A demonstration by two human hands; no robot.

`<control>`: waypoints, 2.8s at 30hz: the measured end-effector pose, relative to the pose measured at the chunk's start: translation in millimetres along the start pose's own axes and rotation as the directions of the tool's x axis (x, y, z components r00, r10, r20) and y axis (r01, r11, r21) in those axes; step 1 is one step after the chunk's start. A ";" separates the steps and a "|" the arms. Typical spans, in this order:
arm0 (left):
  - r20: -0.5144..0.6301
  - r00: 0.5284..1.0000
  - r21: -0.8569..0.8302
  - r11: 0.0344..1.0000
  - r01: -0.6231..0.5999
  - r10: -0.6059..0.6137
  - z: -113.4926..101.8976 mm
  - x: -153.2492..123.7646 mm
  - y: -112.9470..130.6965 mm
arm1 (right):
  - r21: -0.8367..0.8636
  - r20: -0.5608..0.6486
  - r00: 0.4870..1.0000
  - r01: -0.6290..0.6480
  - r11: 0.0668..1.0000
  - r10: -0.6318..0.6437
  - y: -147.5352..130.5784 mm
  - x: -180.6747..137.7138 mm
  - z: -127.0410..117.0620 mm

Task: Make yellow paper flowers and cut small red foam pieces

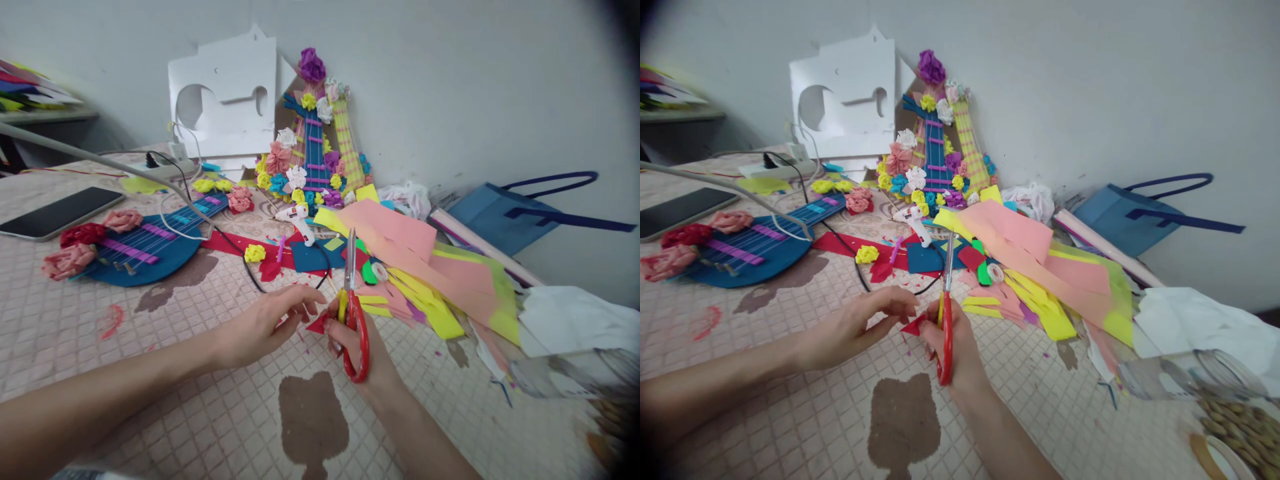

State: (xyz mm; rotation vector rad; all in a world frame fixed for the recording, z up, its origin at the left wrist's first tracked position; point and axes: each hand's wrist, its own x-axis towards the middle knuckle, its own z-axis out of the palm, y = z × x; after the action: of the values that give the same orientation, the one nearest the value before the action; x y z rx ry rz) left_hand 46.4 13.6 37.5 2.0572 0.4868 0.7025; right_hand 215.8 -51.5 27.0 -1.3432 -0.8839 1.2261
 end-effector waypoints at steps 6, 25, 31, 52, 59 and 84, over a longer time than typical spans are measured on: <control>0.146 0.978 0.208 0.962 -0.177 0.148 -4.6 4.1 1.9 | -0.005 0.014 0.999 -0.028 1.000 0.028 -1.0 0.1 1.2; 0.063 0.968 -0.341 0.907 0.248 -0.242 2.5 7.3 -13.7 | -0.084 0.047 0.997 -0.052 0.995 0.056 -0.3 -1.5 -0.6; 0.086 0.951 -0.434 0.848 0.304 -0.297 1.4 7.9 -18.8 | -0.076 0.027 0.998 -0.055 0.996 0.057 -1.8 -1.3 -0.9; 0.081 0.928 -0.488 0.797 0.355 -0.364 1.9 7.3 -19.6 | 0.028 0.072 0.997 0.008 1.000 -0.010 2.9 -0.6 -1.7; 0.077 0.938 -0.463 0.821 0.334 -0.338 2.2 6.6 -16.3 | 0.037 0.032 0.999 -0.032 0.999 0.031 3.1 -0.9 -1.1; 0.084 0.920 -0.496 0.784 0.372 -0.383 7.4 5.8 -15.8 | -0.088 0.057 0.998 -0.013 0.996 0.018 0.4 0.1 0.6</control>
State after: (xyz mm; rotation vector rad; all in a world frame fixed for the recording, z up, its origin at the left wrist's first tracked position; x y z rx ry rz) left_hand 54.4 20.7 22.6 1.4003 0.6313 0.5347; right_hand 215.2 -51.3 26.6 -1.3916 -0.9795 1.2562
